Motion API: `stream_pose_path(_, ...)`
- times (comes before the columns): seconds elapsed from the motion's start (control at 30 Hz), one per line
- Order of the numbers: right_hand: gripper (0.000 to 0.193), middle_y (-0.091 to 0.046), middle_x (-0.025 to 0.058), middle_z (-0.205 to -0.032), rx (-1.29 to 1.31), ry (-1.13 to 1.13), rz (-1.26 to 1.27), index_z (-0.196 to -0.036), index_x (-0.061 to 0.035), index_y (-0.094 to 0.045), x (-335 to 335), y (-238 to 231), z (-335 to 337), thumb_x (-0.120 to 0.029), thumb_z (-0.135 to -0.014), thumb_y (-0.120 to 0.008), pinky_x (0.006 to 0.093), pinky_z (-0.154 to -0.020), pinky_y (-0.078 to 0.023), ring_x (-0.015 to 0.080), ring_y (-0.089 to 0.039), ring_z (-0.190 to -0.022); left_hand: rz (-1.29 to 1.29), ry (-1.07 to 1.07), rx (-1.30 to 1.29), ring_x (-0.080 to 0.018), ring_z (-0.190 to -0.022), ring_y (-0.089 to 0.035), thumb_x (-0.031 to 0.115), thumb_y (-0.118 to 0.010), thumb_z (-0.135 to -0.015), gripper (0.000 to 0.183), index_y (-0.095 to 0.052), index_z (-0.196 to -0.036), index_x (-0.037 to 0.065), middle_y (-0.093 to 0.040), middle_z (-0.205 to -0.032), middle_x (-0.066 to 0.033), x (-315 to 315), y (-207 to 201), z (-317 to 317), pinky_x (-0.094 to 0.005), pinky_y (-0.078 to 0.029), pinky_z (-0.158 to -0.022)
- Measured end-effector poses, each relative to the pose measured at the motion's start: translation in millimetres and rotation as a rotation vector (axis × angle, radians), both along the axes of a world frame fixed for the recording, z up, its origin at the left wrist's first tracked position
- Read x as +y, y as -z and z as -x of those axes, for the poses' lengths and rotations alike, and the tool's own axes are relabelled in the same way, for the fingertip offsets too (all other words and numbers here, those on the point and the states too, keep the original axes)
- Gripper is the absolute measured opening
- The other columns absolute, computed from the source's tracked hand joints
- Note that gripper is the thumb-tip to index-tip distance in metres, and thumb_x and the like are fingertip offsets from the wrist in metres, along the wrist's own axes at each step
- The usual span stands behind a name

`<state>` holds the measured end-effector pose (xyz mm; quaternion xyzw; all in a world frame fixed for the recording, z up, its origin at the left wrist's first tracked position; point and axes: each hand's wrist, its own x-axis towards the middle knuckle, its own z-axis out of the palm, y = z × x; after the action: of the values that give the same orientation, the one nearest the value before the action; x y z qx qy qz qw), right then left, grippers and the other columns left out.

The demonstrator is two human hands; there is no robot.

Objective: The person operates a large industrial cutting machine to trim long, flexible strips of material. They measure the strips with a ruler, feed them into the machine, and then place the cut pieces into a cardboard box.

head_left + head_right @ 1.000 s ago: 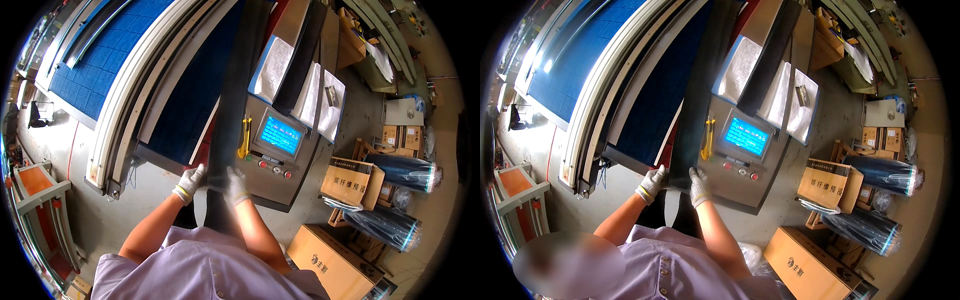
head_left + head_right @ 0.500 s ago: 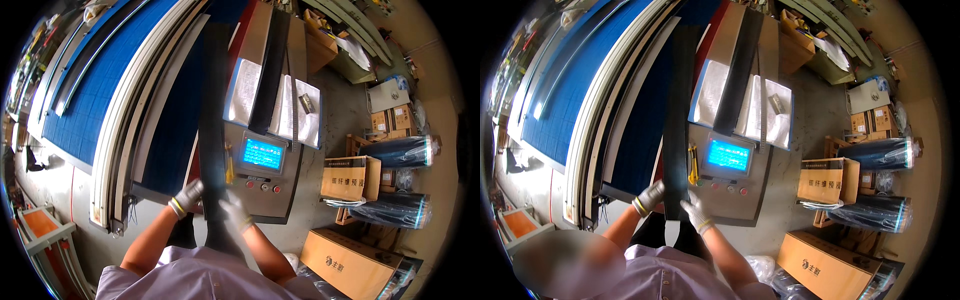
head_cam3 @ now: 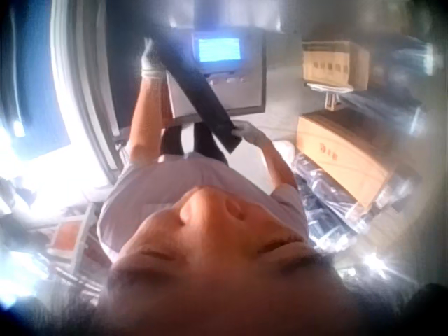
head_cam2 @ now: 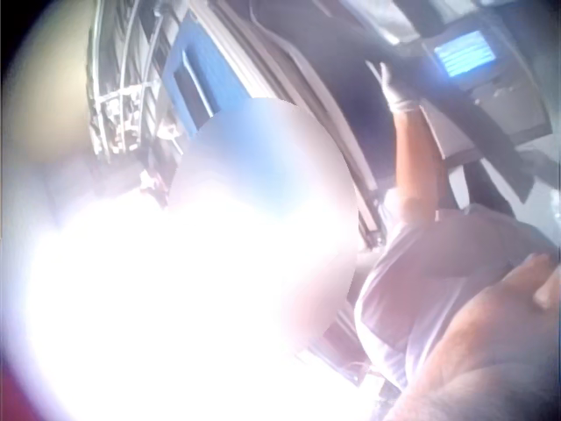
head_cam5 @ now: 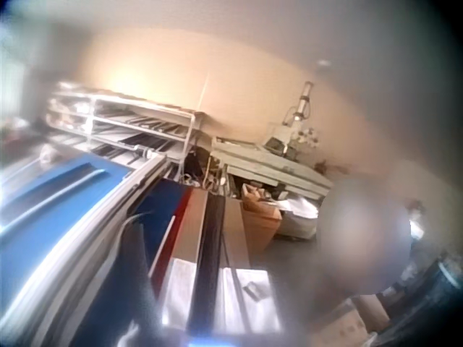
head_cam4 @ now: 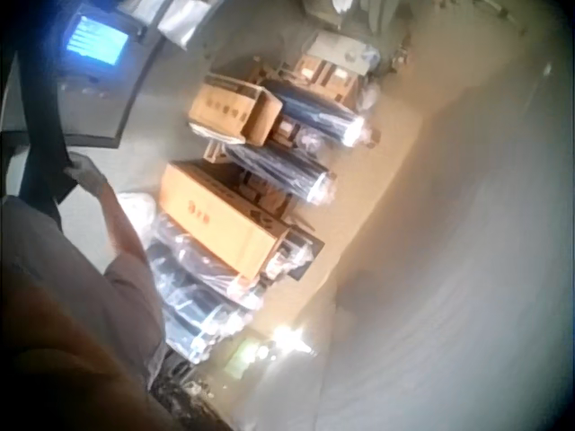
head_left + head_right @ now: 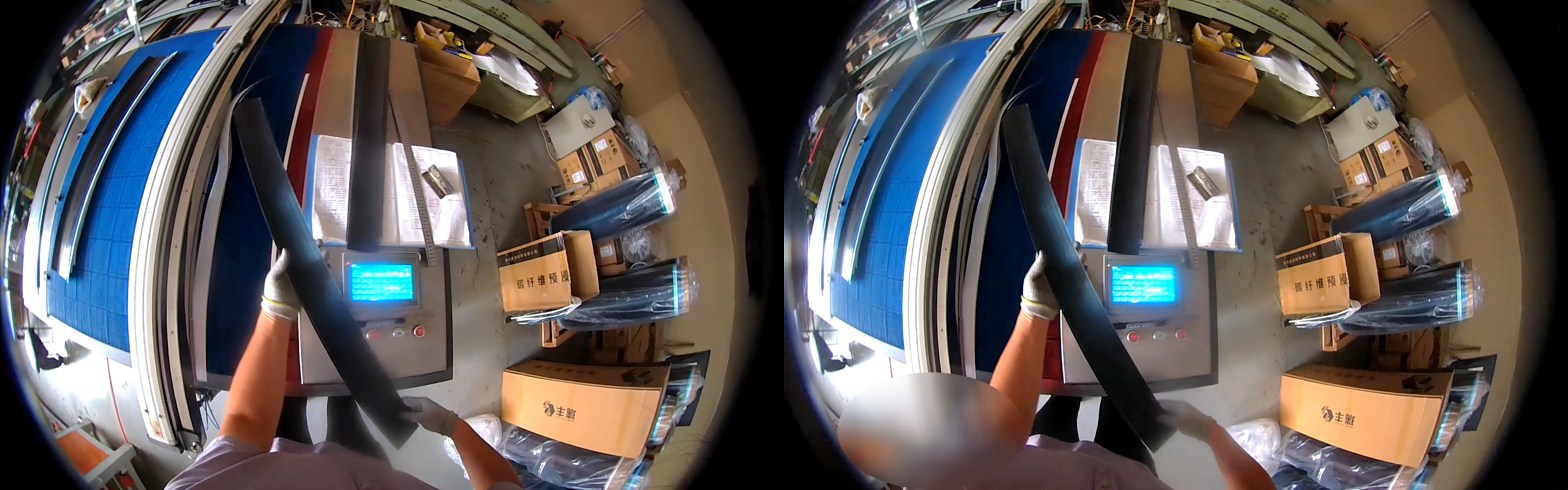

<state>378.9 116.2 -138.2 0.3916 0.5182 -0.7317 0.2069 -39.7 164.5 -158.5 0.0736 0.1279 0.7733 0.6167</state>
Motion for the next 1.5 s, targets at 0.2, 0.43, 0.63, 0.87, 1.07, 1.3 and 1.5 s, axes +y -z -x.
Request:
stream_pose_path(0.2,0.051,-0.066,0.0175,-0.119,-0.122,-0.001,-0.321,-0.129,0.0123,-0.051,-35,27,-38,-0.020,-0.093,-0.066,0.0293,-0.094,-0.047,0.0159,-0.060,-0.109,0.290,-0.148,0.373,-0.0242,-0.089,-0.067,0.032,-0.079,-0.074,0.068,-0.051,-0.131,0.006,-0.067,-0.101,-0.0123,66,-55,35,-0.0396,-0.057,-0.083)
stream_pose_path(0.43,0.045,-0.065,0.0204,-0.122,0.139,0.445,-0.549,-0.127,0.0071,-0.058,40,-29,74,-0.024,-0.094,-0.061,0.0351,-0.099,-0.044,0.0270,-0.062,-0.113,0.314,-0.027,0.590,-0.0260,-0.107,-0.062,0.048,-0.066,-0.090,0.067,-0.048,-0.141,0.009,-0.064,-0.123,-0.0120,224,-102,98,-0.0448,-0.045,-0.100)
stream_pose_path(0.63,0.042,-0.066,0.0088,-0.117,0.076,0.807,-0.191,-0.128,0.0042,-0.059,142,-23,152,-0.008,-0.089,-0.068,0.0302,-0.096,-0.046,0.0153,-0.062,-0.104,0.869,-0.390,1.463,-0.0332,-0.124,-0.056,0.040,-0.062,-0.093,0.058,-0.053,-0.135,0.002,-0.058,-0.133,-0.0230,185,-9,106,-0.0360,-0.043,-0.105)
stream_pose_path(0.87,0.044,-0.066,0.0096,-0.115,0.158,0.658,-0.443,-0.131,0.0000,-0.057,135,121,104,-0.009,-0.089,-0.067,0.0271,-0.079,-0.051,0.0162,-0.064,-0.095,1.443,-0.335,2.059,-0.0362,-0.119,-0.054,0.031,-0.068,-0.087,0.056,-0.052,-0.138,0.015,-0.052,-0.139,-0.0142,109,37,152,-0.0436,-0.048,-0.098)
stream_pose_path(1.07,0.043,-0.066,0.0060,-0.113,0.045,0.940,-0.151,-0.130,-0.0026,-0.059,100,77,135,-0.009,-0.089,-0.069,0.0257,-0.069,-0.050,0.0115,-0.064,-0.090,1.545,-0.421,1.993,-0.0357,-0.112,-0.058,0.040,-0.069,-0.086,0.048,-0.061,-0.124,0.012,-0.061,-0.118,-0.0169,141,56,206,-0.0443,-0.049,-0.093)
stream_pose_path(1.3,0.040,-0.064,0.0088,-0.120,0.079,0.571,-0.770,-0.129,0.0000,-0.061,101,75,153,-0.010,-0.090,-0.063,0.0303,-0.097,-0.044,0.0142,-0.058,-0.109,1.770,-0.270,1.879,-0.0322,-0.115,-0.057,0.039,-0.081,-0.076,0.046,-0.068,-0.112,0.014,-0.058,-0.123,-0.0117,173,48,215,-0.0428,-0.049,-0.095)
stream_pose_path(1.5,0.037,-0.067,0.0196,-0.119,0.192,0.745,-0.693,-0.126,0.0004,-0.062,190,80,219,-0.014,-0.091,-0.062,0.0371,-0.097,-0.045,0.0279,-0.062,-0.111,1.571,-0.090,1.995,-0.0324,-0.116,-0.058,0.030,-0.078,-0.079,0.036,-0.071,-0.111,0.017,-0.060,-0.123,-0.0118,155,54,231,-0.0426,-0.048,-0.097)
